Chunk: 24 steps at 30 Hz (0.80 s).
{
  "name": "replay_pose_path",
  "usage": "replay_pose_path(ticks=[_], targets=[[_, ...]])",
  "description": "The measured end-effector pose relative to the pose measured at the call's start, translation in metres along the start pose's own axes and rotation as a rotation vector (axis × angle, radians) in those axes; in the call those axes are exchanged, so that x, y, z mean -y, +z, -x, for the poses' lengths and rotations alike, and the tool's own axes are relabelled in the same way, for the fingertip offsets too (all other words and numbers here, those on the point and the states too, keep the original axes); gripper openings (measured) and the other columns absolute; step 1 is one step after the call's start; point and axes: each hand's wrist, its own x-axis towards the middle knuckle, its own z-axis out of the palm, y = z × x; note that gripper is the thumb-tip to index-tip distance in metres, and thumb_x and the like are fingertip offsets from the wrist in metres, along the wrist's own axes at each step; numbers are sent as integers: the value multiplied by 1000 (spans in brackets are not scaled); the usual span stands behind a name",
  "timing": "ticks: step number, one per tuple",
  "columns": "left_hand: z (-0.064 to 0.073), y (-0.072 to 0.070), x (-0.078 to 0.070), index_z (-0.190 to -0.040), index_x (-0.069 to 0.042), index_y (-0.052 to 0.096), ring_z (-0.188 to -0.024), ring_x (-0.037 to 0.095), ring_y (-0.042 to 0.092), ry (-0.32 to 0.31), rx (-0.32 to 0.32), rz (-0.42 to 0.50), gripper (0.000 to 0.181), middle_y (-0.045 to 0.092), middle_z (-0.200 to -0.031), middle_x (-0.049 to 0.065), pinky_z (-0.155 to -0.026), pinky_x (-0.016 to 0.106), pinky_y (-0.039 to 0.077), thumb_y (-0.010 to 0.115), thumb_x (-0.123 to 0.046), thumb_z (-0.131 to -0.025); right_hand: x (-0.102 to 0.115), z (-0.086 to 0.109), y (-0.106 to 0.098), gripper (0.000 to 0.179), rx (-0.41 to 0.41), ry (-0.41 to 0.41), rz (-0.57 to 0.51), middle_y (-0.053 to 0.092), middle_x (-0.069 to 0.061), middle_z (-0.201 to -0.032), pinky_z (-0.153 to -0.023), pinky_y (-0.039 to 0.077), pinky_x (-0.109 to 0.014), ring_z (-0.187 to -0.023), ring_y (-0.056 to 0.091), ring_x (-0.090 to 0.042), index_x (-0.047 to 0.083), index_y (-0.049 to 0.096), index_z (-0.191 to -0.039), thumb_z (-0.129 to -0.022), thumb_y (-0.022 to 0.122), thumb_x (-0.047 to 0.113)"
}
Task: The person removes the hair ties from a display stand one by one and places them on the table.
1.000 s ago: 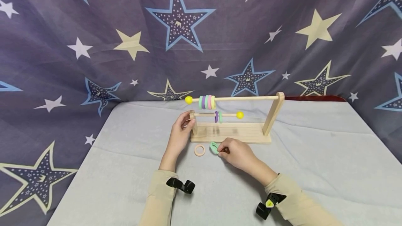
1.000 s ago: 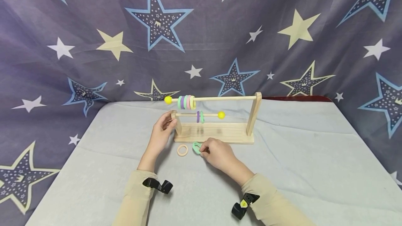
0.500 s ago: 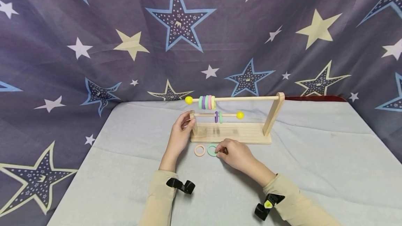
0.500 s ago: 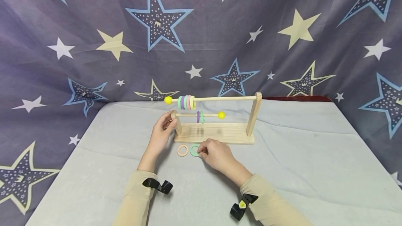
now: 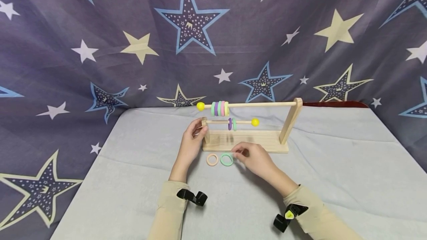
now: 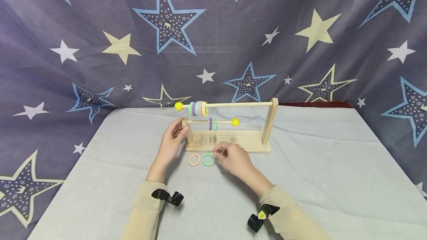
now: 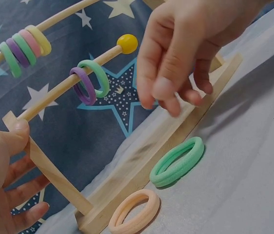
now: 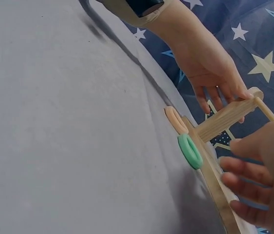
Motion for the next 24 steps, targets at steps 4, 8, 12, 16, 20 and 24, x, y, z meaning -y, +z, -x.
replay_pose_path(ticks=[4,8,12,16,20,24], targets=[[0,0,0,-140,5,48,-122,38,55,-1,2,2,44,56,-132,27,-100,48,43,59,-12,-101,0,-2,-2,10,-76,-20,-57,71,5,-84,-65,52,-27,-72,63,-11,10,75,-98,-88,75,9],[0,0,0,-140,5,48,-122,38,55,-1,3,8,44,56,-132,26,-101,47,43,59,-12,-100,0,-5,-2,12,-143,-15,-122,72,2,-86,-66,53,-28,-74,64,-14,6,75,-101,-90,73,9],[0,0,1,-140,5,48,-122,38,55,-2,3,10,44,56,-132,26,-101,47,43,59,-12,-101,0,-8,-4,13,-216,11,-199,73,-3,-91,-69,52,-26,-79,65,-17,5,75,-102,-90,72,8],[0,0,0,-141,6,47,-123,38,54,-7,9,4,46,56,-133,27,-101,48,43,58,-12,-101,-1,-11,-7,15,-287,41,-260,73,-6,-92,-68,50,-25,-80,65,-20,5,75,-104,-90,73,8],[0,0,-1,-141,7,46,-123,39,54,-5,6,0,46,56,-132,27,-101,48,43,58,-12,-101,-1,-16,-10,19,-310,60,-274,73,-8,-93,-69,50,-25,-81,65,-21,5,74,-109,-90,73,9],[0,0,-1,-140,7,47,-123,39,54,-2,2,-1,46,56,-132,28,-101,49,43,58,-12,-101,1,-19,-11,23,-299,72,-258,74,-6,-96,-71,51,-26,-84,66,-20,6,73,-113,-92,72,12]])
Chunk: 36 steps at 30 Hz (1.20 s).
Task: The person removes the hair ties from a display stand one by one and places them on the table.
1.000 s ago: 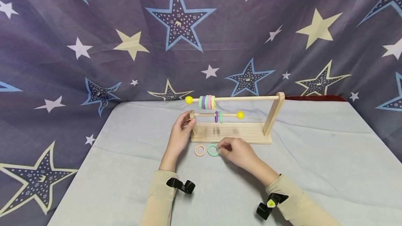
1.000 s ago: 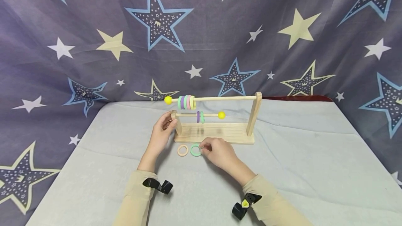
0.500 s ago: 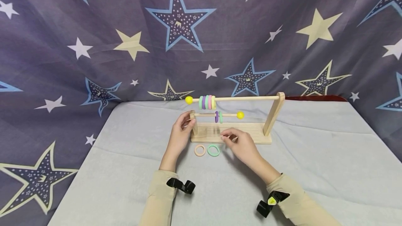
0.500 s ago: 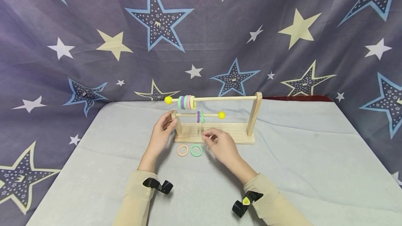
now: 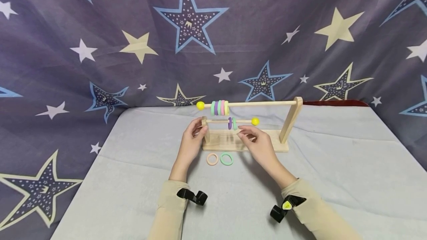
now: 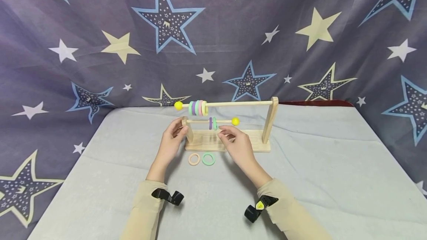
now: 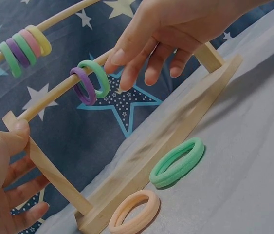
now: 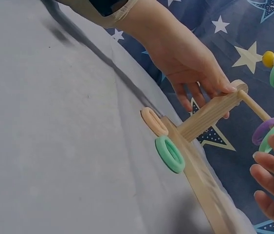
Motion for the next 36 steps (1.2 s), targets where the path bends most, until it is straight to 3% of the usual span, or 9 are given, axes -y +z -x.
replay_pose_path(ticks=[14,25,36], targets=[[-1,-1,3,-141,6,47,-123,39,54,8,-4,7,45,56,-133,27,-102,49,43,59,-13,-101,1,-7,13,17,12,-37,30,74,-6,-95,-71,49,-29,-85,66,-20,5,73,-107,-92,71,13],[-1,-1,3,-141,5,47,-123,38,54,-2,1,9,46,55,-134,26,-102,49,43,58,-14,-101,0,-4,13,13,-55,-36,18,75,-4,-93,-71,49,-27,-82,67,-18,6,77,-100,-91,73,15],[0,0,2,-140,5,48,-122,38,55,8,-3,0,45,56,-132,26,-101,48,44,59,-13,-101,2,-1,6,13,-95,6,-4,74,-4,-86,-61,47,-21,-76,64,-15,6,78,-97,-89,76,16]])
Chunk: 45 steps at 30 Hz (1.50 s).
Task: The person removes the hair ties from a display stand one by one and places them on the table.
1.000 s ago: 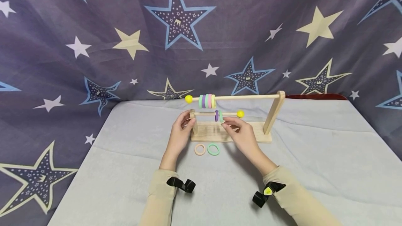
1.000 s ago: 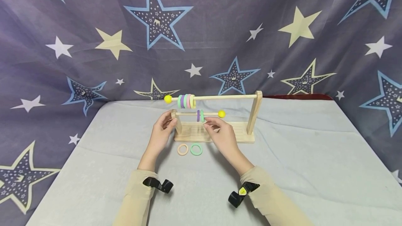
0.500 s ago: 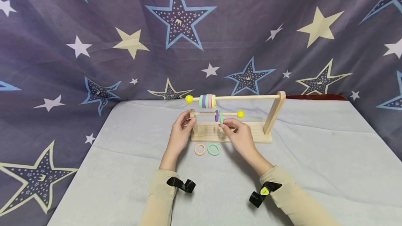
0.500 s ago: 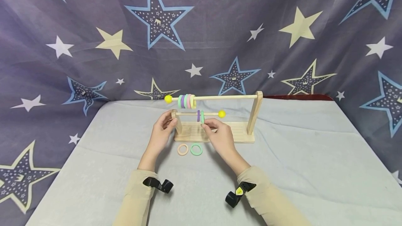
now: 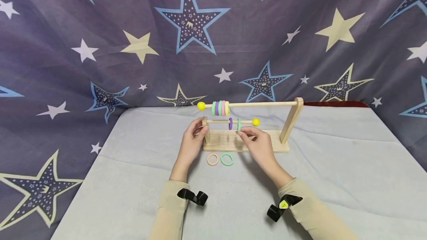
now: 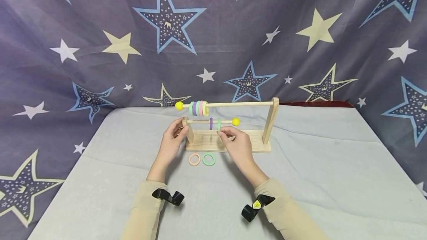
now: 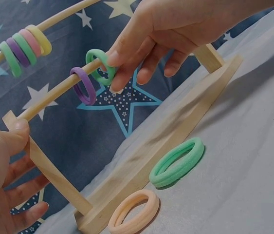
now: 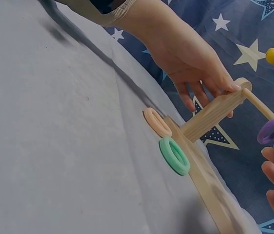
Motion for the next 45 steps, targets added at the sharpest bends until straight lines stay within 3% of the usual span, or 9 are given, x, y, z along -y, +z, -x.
replay_pose_path(ticks=[15,23,32,38,42,45], targets=[[-1,0,1,-141,5,47,-123,38,54,-5,-1,-9,46,56,-133,26,-101,49,43,59,-15,-101,-7,3,-14,11,-76,-16,-20,75,-7,-92,-57,45,-19,-70,60,-11,5,78,-96,-88,76,12],[-1,0,3,-141,5,47,-123,38,55,1,-5,-3,46,56,-132,26,-101,48,43,59,-14,-100,-9,3,-23,12,-72,-1,-31,74,-10,-94,-61,43,-19,-74,61,-6,2,77,-98,-89,75,9],[-1,1,2,-140,6,48,-121,38,55,3,-8,-4,45,57,-132,27,-100,48,43,59,-13,-100,-11,1,-31,11,-80,-8,-45,75,-9,-94,-54,42,-17,-71,61,-6,4,77,-98,-91,73,12],[0,1,1,-140,6,48,-120,39,55,6,-12,-11,45,57,-131,27,-100,48,44,59,-12,-100,-10,1,-36,13,-70,30,-65,75,-11,-95,-56,43,-16,-72,62,-4,3,76,-100,-91,73,12],[0,1,1,-140,6,48,-121,38,55,1,-10,-21,45,56,-132,27,-100,48,44,59,-13,-101,-2,3,-39,14,-67,51,-62,74,-16,-96,-56,42,-15,-72,63,-6,-3,74,-101,-92,71,7],[-6,2,15,-141,4,48,-122,38,55,-1,-10,-14,46,56,-133,26,-101,48,43,59,-14,-101,13,7,-43,13,-71,40,-52,73,-20,-96,-54,42,-15,-72,64,-12,-7,73,-101,-91,70,2]])
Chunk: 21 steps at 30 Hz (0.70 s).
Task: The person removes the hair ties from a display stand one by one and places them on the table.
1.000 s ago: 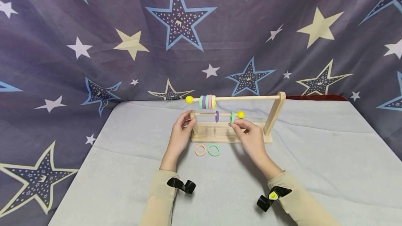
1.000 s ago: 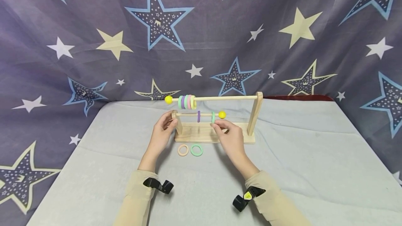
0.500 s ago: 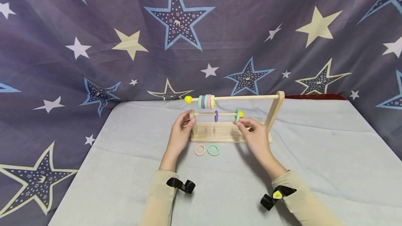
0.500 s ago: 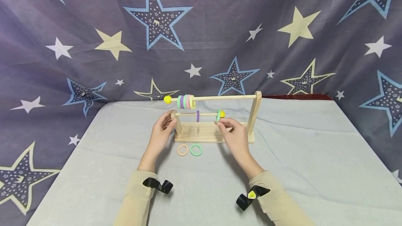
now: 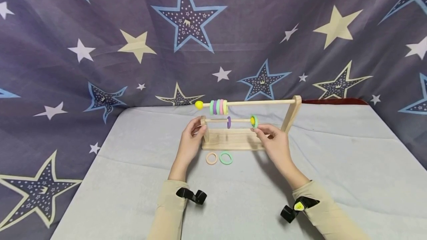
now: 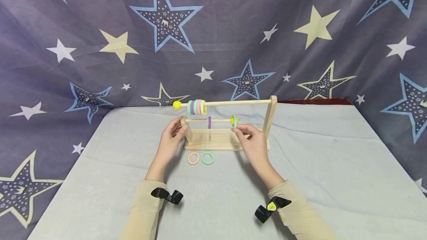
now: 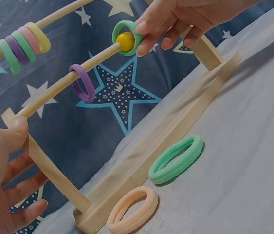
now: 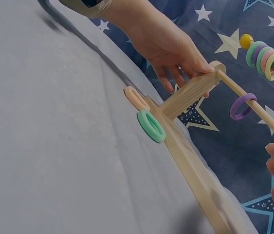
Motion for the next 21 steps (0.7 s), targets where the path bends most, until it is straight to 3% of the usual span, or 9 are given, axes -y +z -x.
replay_pose_path(ticks=[5,14,21], targets=[[-8,1,22,-142,1,47,-122,37,54,10,-11,15,48,56,-134,24,-101,49,42,60,-18,-100,14,3,-3,14,11,-22,6,73,-21,-95,-54,42,-15,-72,66,-13,-10,71,-100,-91,68,0],[-9,2,25,-141,-3,50,-119,32,57,27,-25,6,46,59,-131,20,-100,46,44,61,-21,-100,13,4,-5,13,3,-1,17,72,-23,-95,-58,44,-13,-71,63,-5,-10,71,-99,-90,69,-1],[-9,2,24,-140,-2,51,-118,33,57,21,-25,6,45,59,-132,21,-100,46,44,60,-20,-100,-22,0,-8,16,18,27,14,74,-16,-98,-66,47,-15,-75,64,-2,-2,74,-102,-92,72,10]])
